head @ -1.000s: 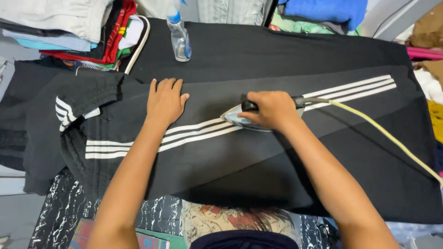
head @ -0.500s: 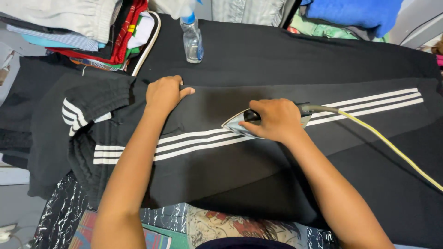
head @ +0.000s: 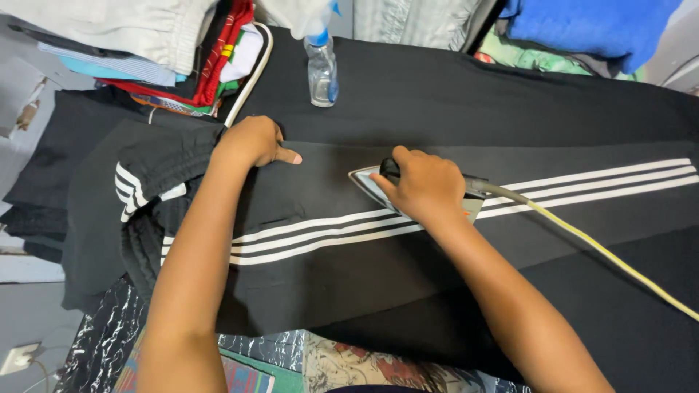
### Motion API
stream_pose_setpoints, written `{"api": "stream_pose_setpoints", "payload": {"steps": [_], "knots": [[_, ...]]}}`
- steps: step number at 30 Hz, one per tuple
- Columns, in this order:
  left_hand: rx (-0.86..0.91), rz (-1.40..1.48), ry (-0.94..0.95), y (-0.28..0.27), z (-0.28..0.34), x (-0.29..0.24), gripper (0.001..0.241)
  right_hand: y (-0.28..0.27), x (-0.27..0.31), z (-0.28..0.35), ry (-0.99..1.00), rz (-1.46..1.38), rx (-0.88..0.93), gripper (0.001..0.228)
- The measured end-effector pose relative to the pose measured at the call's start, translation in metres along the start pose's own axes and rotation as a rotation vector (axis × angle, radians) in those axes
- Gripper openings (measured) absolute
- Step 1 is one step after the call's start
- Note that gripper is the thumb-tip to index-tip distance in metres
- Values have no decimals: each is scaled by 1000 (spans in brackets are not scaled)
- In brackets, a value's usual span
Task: The person irons a pair of black pants with white stripes on an ironing board. They use a spray bottle to moisten the fabric and repeatedly smooth the pants with their hands while moving the iron back and forth.
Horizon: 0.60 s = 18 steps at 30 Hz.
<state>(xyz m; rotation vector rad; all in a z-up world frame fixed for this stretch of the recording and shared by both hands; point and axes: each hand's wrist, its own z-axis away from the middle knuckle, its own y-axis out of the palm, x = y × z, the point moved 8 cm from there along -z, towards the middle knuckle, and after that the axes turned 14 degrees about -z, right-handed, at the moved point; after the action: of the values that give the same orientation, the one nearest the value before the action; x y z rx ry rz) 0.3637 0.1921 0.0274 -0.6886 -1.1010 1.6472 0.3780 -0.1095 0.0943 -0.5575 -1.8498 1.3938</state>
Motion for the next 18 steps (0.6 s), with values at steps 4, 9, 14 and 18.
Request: {"api": "stream_pose_setpoints", "payload": {"steps": [4, 9, 14, 18], "knots": [[81, 77, 67, -26, 24, 0, 46, -1, 5, -1, -21, -1, -25, 44], [173, 142, 140, -42, 43, -2, 46, -2, 15, -2, -130, -28, -48, 43], [-169, -73, 148, -64, 43, 5, 25, 5, 10, -10, -66, 63, -192, 45], [-289, -216, 129, -74, 75, 19, 16, -1, 14, -5, -129, 14, -154, 41]]}}
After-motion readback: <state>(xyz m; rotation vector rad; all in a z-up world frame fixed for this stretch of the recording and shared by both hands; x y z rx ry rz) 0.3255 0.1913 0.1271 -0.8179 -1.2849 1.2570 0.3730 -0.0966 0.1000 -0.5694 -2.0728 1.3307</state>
